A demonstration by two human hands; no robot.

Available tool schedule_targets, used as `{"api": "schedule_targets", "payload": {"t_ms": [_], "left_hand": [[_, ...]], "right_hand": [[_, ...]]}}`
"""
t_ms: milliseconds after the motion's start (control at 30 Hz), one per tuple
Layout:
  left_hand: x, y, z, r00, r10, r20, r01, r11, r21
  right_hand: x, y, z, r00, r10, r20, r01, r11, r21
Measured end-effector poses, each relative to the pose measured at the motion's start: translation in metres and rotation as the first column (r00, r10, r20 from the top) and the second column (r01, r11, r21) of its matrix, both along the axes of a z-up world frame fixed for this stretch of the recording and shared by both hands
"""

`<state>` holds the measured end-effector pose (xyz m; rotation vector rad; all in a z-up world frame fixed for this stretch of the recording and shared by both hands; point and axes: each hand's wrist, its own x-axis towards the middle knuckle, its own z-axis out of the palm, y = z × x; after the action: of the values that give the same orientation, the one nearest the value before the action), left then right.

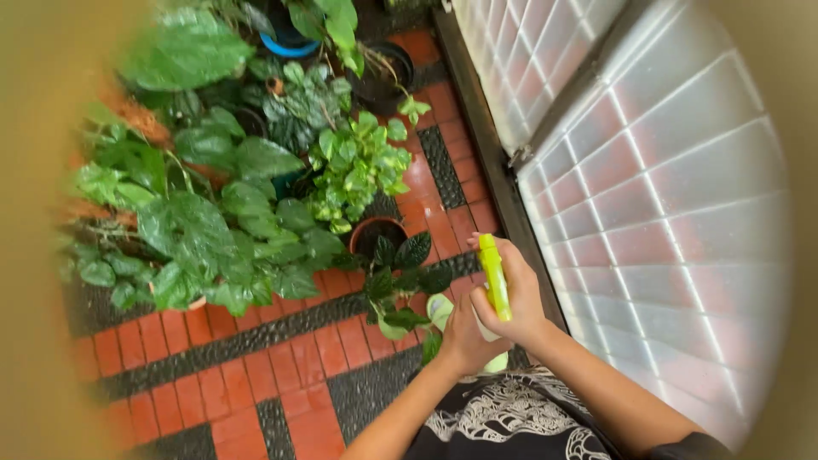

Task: Spraying various potted plants in a garden area using a spray bottle.

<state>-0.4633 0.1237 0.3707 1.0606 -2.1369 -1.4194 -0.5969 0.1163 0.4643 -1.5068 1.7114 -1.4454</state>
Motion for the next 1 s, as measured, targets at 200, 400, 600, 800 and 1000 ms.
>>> {"api": "schedule_targets", "payload": {"t_ms": [200, 400, 600, 800, 1000], "left_hand": [[-0.016, -0.048, -0.007, 0.991, 0.133, -0.026, -0.133, 0.991, 0.017], [-0.034, -0.085, -0.031, 0.979, 0.193, -0.062, -0.189, 0.980, 0.065], [-0.058, -0.116, -0.055, 0.967, 0.254, 0.025, -0.254, 0.953, 0.164], [-0.090, -0.152, -0.071, 0.963, 0.270, -0.025, -0.258, 0.941, 0.220], [-0.130, -0.189, -0.114, 0.934, 0.316, -0.167, -0.271, 0.931, 0.243]], "right_hand": [[-0.009, -0.061, 0.000, 0.992, 0.051, -0.112, -0.059, 0.996, -0.073], [-0.024, -0.105, -0.024, 0.993, 0.111, -0.031, -0.113, 0.993, -0.035], [-0.052, -0.145, -0.062, 0.985, 0.172, 0.006, -0.172, 0.985, -0.031], [-0.085, -0.183, -0.096, 0.983, 0.183, 0.031, -0.185, 0.982, 0.035], [-0.118, -0.230, -0.141, 0.985, 0.160, 0.058, -0.166, 0.978, 0.123]]}}
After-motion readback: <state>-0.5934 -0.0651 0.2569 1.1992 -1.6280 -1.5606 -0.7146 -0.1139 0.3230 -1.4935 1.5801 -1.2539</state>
